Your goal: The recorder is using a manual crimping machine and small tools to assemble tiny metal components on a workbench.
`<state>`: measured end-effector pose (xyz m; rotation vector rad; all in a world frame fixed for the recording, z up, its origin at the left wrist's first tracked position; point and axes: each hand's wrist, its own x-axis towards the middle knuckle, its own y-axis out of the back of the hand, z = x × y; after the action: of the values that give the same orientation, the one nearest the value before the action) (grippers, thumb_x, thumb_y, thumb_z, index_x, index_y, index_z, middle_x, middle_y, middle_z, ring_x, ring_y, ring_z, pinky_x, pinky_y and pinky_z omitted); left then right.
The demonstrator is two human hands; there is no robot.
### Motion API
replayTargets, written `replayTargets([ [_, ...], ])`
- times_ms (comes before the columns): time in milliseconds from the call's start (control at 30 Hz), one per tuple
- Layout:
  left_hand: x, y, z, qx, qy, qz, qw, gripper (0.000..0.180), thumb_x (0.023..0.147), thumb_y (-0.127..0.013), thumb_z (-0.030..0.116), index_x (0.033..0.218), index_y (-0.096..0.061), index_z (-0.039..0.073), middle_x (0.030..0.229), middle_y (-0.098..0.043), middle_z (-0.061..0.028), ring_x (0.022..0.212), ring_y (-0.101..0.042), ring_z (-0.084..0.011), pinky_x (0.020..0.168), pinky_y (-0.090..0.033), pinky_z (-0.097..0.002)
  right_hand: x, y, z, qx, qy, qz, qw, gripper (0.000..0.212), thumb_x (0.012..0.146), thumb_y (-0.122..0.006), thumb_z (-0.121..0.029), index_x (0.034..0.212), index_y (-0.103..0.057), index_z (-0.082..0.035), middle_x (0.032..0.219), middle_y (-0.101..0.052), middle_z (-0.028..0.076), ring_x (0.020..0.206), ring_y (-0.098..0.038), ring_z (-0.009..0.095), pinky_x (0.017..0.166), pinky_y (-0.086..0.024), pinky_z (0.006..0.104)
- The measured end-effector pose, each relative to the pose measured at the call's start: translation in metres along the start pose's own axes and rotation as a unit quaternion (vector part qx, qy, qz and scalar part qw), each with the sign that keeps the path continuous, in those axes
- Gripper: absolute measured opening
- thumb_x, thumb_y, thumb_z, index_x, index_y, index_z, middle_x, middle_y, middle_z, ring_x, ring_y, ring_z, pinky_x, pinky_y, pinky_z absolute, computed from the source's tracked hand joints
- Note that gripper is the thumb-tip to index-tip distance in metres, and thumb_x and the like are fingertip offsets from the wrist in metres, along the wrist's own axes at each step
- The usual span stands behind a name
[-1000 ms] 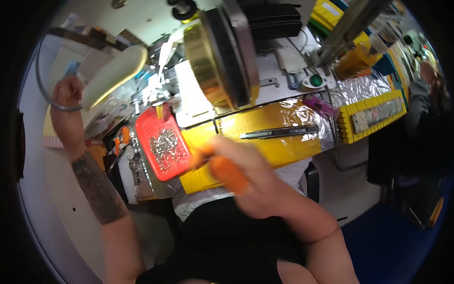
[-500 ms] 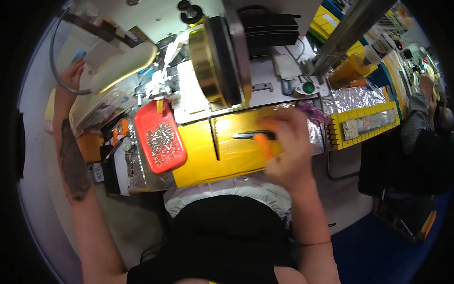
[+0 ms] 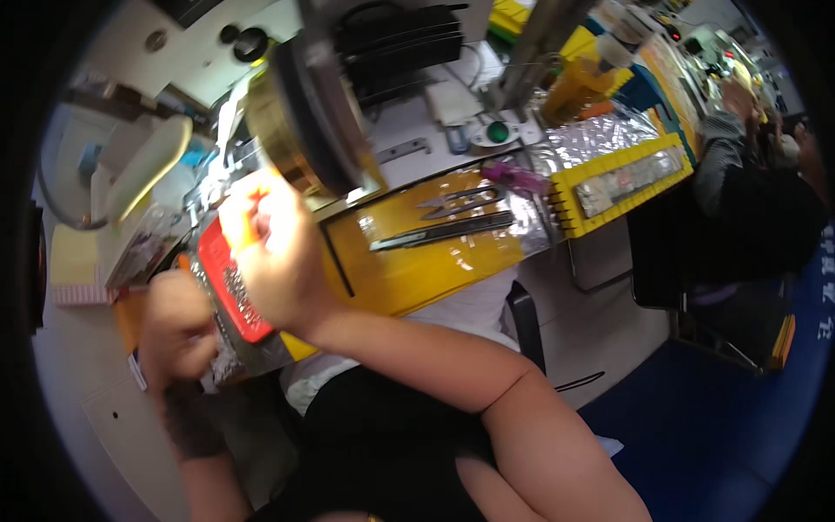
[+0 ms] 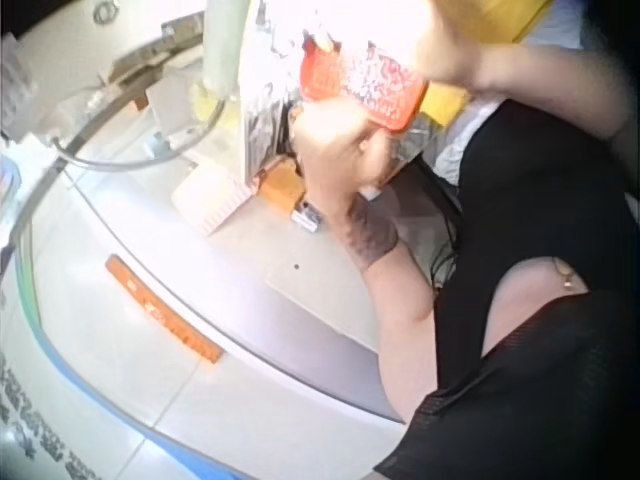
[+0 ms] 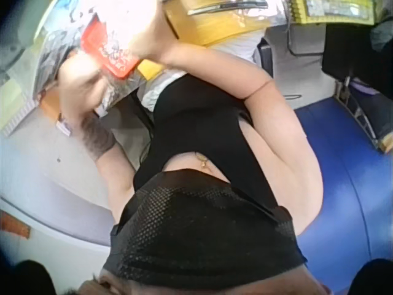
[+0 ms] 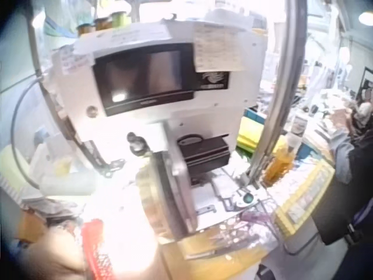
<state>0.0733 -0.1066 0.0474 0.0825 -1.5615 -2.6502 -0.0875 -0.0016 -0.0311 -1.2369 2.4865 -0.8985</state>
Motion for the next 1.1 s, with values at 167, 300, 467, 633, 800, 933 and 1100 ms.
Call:
replayTargets([
  [167,0.048,-0.036,0.013,0.008,-0.031,-0.020,0.999,0.016,0.066,-0.072,0.011,0.068,-0.057,0.008,0.064,-0.054,-0.0087,0.063,-0.057,-0.0303,0.061,-0.045,-0.0413,0.012,0.008,-0.004,-0.136,0.083,0.027,0.987,0.004,0.103,-0.056,-0.005,0.100,-0.057,-0.002,0.084,-0.056,0.001,0.070,-0.052,0.007,0.062,-0.044,0.0252],
  [300,0.036,-0.047,-0.009,0.037,-0.030,0.194,0.980,0.026,0.067,-0.079,0.011,0.068,-0.054,0.008,0.065,-0.050,-0.0070,0.058,-0.051,-0.0311,0.058,-0.040,-0.0393,0.015,0.004,-0.008,-0.148,0.099,0.024,0.984,0.005,0.101,-0.056,-0.002,0.097,-0.058,0.000,0.086,-0.056,0.003,0.072,-0.051,0.007,0.064,-0.045,0.0261],
  [467,0.043,-0.055,-0.036,0.068,0.032,0.388,0.919,0.061,0.068,-0.084,0.002,0.116,-0.047,0.004,0.107,-0.052,-0.0119,0.090,-0.052,-0.0222,0.081,-0.046,-0.0335,0.022,0.005,-0.009,-0.219,0.165,0.035,0.961,0.009,0.103,-0.056,-0.006,0.102,-0.062,0.000,0.078,-0.063,0.003,0.070,-0.056,0.006,0.064,-0.047,0.0257],
  [633,0.062,-0.055,-0.039,0.161,0.007,0.357,0.920,0.087,0.066,-0.088,0.007,0.138,-0.040,0.001,0.126,-0.051,-0.0218,0.114,-0.056,-0.0355,0.096,-0.047,-0.0432,0.024,0.001,-0.012,-0.182,0.144,0.031,0.972,0.012,0.103,-0.055,-0.009,0.103,-0.063,0.000,0.089,-0.068,0.009,0.080,-0.064,0.014,0.073,-0.052,0.0309],
  [800,0.066,-0.065,-0.043,0.193,0.035,0.364,0.910,0.077,0.072,-0.088,0.011,0.132,-0.041,0.001,0.118,-0.054,-0.0239,0.104,-0.060,-0.0401,0.094,-0.048,-0.0464,0.025,0.007,-0.016,-0.211,0.215,-0.006,0.954,0.013,0.104,-0.054,-0.009,0.104,-0.062,0.000,0.087,-0.068,0.010,0.076,-0.065,0.016,0.071,-0.051,0.0316],
  [933,0.060,-0.048,-0.049,0.198,0.059,0.347,0.915,0.063,0.071,-0.077,0.007,0.127,-0.051,-0.004,0.118,-0.058,-0.0250,0.107,-0.057,-0.0443,0.097,-0.046,-0.0502,0.030,0.001,-0.018,-0.195,0.173,0.002,0.966,0.010,0.102,-0.052,-0.007,0.103,-0.060,-0.001,0.083,-0.066,0.013,0.073,-0.065,0.020,0.070,-0.052,0.0345],
  [1100,0.072,0.002,-0.005,0.179,0.081,0.206,0.959,0.048,0.071,-0.070,0.004,0.117,-0.061,-0.003,0.111,-0.063,-0.0204,0.108,-0.058,-0.0420,0.100,-0.045,-0.0484,0.030,0.005,-0.015,-0.225,0.188,0.020,0.956,0.007,0.102,-0.052,-0.006,0.101,-0.057,-0.002,0.080,-0.062,0.013,0.072,-0.063,0.021,0.069,-0.051,0.0354],
])
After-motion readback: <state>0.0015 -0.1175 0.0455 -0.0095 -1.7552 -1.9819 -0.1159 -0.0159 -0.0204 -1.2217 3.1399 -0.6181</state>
